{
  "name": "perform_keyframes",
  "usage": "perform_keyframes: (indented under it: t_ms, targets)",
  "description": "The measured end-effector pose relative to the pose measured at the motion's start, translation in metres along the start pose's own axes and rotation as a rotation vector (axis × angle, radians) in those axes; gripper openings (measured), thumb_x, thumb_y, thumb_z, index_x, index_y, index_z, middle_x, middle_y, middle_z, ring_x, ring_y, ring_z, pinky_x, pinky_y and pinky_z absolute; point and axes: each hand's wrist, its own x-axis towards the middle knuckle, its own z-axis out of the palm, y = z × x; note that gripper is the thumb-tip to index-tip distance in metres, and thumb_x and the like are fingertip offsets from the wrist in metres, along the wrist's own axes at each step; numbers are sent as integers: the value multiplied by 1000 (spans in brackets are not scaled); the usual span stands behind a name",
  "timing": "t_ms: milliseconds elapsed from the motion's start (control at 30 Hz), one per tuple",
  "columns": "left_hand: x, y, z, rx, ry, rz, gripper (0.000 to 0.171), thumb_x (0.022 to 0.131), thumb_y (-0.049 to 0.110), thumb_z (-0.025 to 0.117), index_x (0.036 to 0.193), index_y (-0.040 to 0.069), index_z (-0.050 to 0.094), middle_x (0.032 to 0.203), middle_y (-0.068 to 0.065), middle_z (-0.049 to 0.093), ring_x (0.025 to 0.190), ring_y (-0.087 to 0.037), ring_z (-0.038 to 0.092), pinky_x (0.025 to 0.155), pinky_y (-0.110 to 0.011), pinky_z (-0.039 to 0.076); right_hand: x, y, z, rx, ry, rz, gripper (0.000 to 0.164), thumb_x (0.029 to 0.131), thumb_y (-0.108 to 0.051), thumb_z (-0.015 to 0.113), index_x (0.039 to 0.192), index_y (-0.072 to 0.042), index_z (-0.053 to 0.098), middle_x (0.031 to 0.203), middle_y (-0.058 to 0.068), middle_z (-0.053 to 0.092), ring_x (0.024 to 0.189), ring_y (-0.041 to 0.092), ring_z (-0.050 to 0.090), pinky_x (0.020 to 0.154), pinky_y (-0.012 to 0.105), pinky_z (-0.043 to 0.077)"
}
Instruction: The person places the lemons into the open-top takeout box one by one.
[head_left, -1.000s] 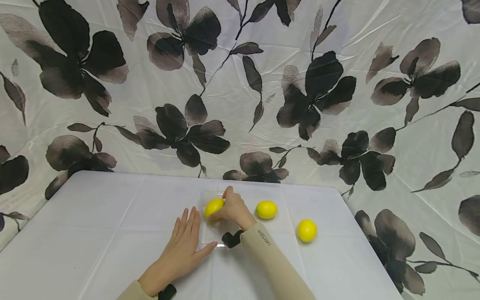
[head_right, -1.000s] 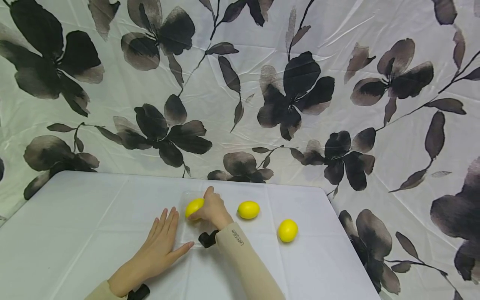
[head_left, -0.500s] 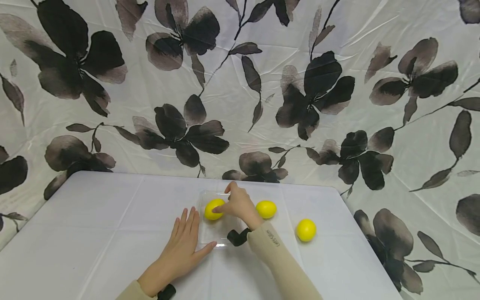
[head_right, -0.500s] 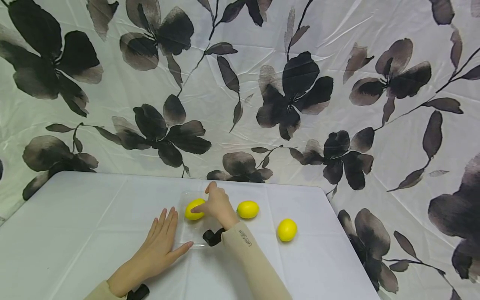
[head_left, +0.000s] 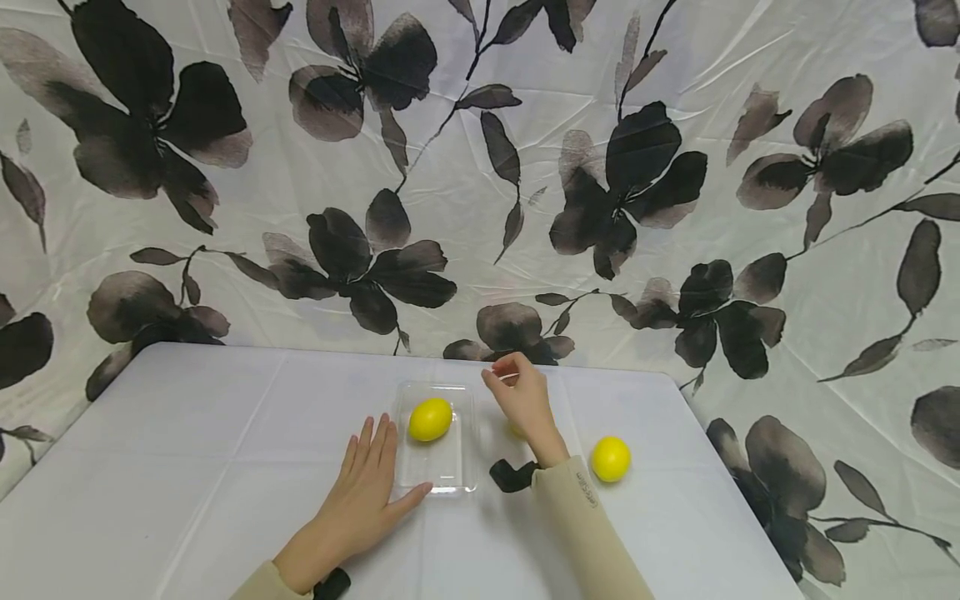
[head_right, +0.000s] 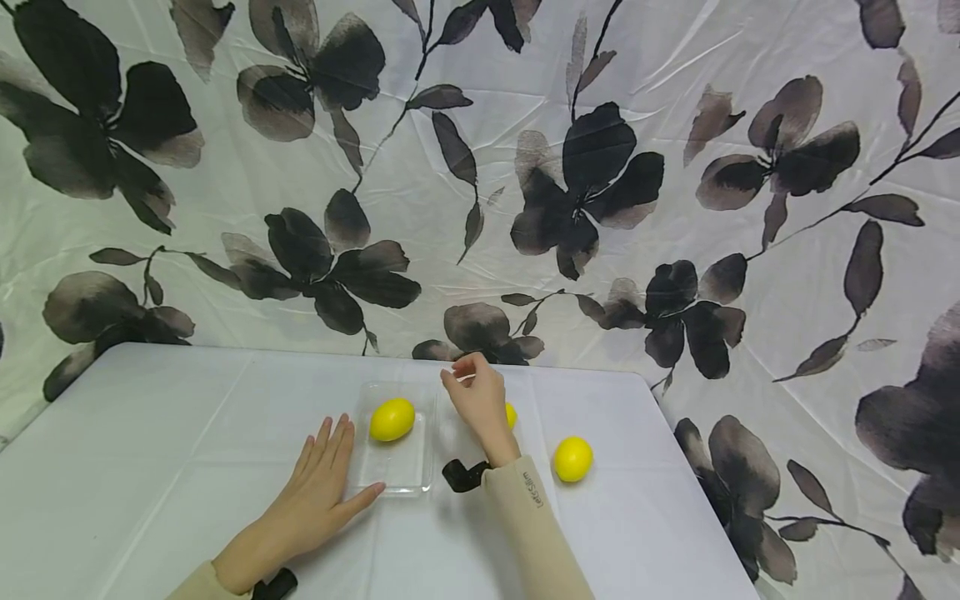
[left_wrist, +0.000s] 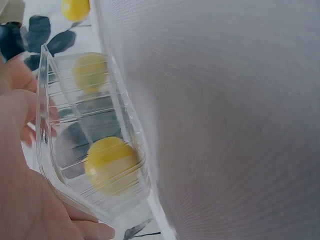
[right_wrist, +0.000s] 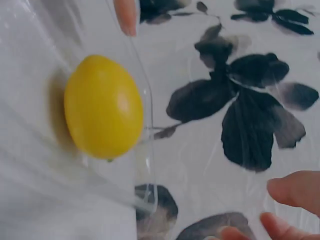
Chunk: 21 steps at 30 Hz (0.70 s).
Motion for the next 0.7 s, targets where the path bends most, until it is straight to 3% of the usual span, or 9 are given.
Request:
perform_keyframes:
  t_ms: [167, 400, 500, 700]
  targets:
    - [-1, 1, -1, -1, 6, 2, 98, 93, 59, 58, 151, -12, 24, 159, -30, 17, 148, -46, 9, 117, -62, 10, -2, 19, -10, 117, 149, -42, 14, 91, -12, 70, 100, -2, 65, 97, 11, 68, 88, 28, 66, 80, 39, 55]
    - [-1, 2, -1, 1, 1, 0, 98, 93, 60, 56, 151, -12, 24, 159, -30, 17, 148, -46, 8, 117, -62, 10, -13, 47, -14, 181, 337, 30, 23, 90, -8, 69, 109, 2, 62, 109, 18, 65, 105, 37, 60, 96, 50, 46]
    - [-1, 1, -1, 3, 0, 0, 99, 93, 61, 56, 151, -12, 23, 159, -30, 17, 148, -46, 8, 117, -62, 10, -19, 60, -11, 185, 342, 127, 36, 89, -11, 70, 119, 2, 58, 122, 21, 58, 116, 41, 51, 103, 53, 39]
    - [0, 1, -1, 8, -6, -5, 99, 93, 63, 54, 151, -12, 23, 159, -30, 17, 148, -46, 8, 117, -63, 11, -29, 81, 0, 126, 235, 290, 63, 84, -27, 77, 136, -5, 49, 140, 21, 41, 128, 40, 36, 107, 55, 32]
